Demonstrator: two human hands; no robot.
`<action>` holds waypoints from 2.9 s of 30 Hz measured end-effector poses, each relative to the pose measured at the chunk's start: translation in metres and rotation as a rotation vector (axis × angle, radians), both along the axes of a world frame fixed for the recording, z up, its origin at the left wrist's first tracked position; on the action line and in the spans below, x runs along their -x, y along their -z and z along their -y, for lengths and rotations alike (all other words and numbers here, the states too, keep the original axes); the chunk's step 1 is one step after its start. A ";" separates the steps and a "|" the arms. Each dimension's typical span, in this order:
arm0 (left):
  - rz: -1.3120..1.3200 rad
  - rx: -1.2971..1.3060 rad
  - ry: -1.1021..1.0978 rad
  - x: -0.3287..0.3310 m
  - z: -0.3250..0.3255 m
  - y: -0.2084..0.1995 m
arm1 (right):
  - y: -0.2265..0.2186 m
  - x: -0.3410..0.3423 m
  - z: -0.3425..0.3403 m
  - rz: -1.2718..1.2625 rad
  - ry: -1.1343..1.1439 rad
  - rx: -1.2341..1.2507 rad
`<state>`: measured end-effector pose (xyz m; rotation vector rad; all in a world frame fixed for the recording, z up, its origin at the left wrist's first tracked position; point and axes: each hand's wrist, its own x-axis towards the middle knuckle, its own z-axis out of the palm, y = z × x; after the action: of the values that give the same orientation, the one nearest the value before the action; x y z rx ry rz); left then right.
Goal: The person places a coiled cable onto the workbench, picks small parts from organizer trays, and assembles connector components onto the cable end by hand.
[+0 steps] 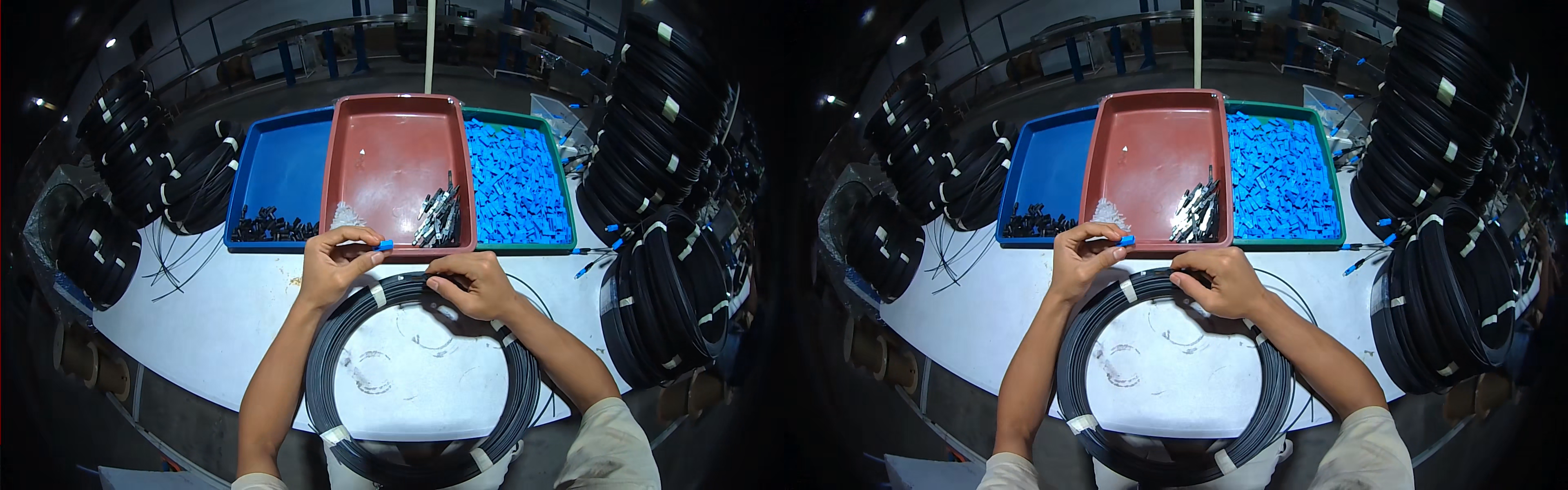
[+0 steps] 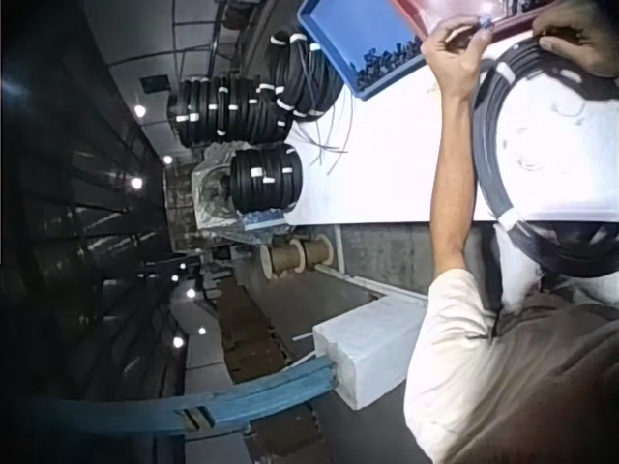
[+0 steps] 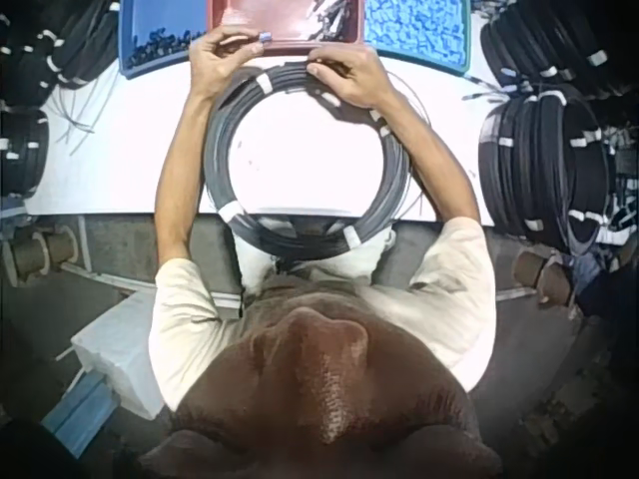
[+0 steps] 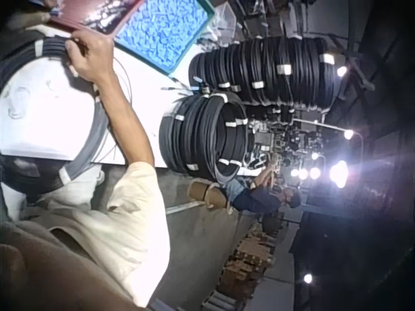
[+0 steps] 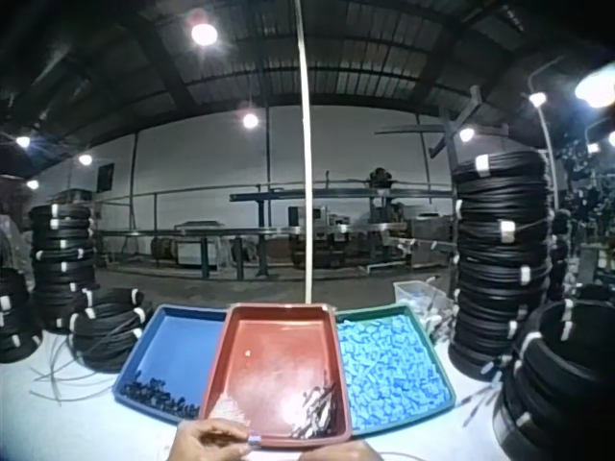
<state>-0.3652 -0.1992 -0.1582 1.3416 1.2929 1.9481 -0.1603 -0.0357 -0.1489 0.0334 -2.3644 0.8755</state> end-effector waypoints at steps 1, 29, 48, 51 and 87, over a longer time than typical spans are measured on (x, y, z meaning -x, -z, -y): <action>0.005 0.004 0.002 -0.003 0.001 -0.001 | -0.001 0.000 0.000 0.005 0.002 0.004; -0.383 -0.087 -0.099 -0.018 0.005 -0.010 | -0.006 0.001 0.001 -0.230 0.072 -0.135; -0.457 0.066 0.022 -0.025 0.005 -0.011 | 0.002 0.003 -0.004 -0.232 -0.038 -0.254; -0.572 0.064 -0.036 -0.026 0.007 -0.008 | 0.005 0.004 0.000 -0.186 0.018 -0.204; -0.551 0.105 -0.026 -0.045 0.006 -0.021 | 0.001 -0.003 0.009 -0.135 -0.076 -0.209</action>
<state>-0.3198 -0.2055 -0.1369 1.8918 1.6315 1.5467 -0.1574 -0.0448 -0.1501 0.2607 -2.3296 0.6365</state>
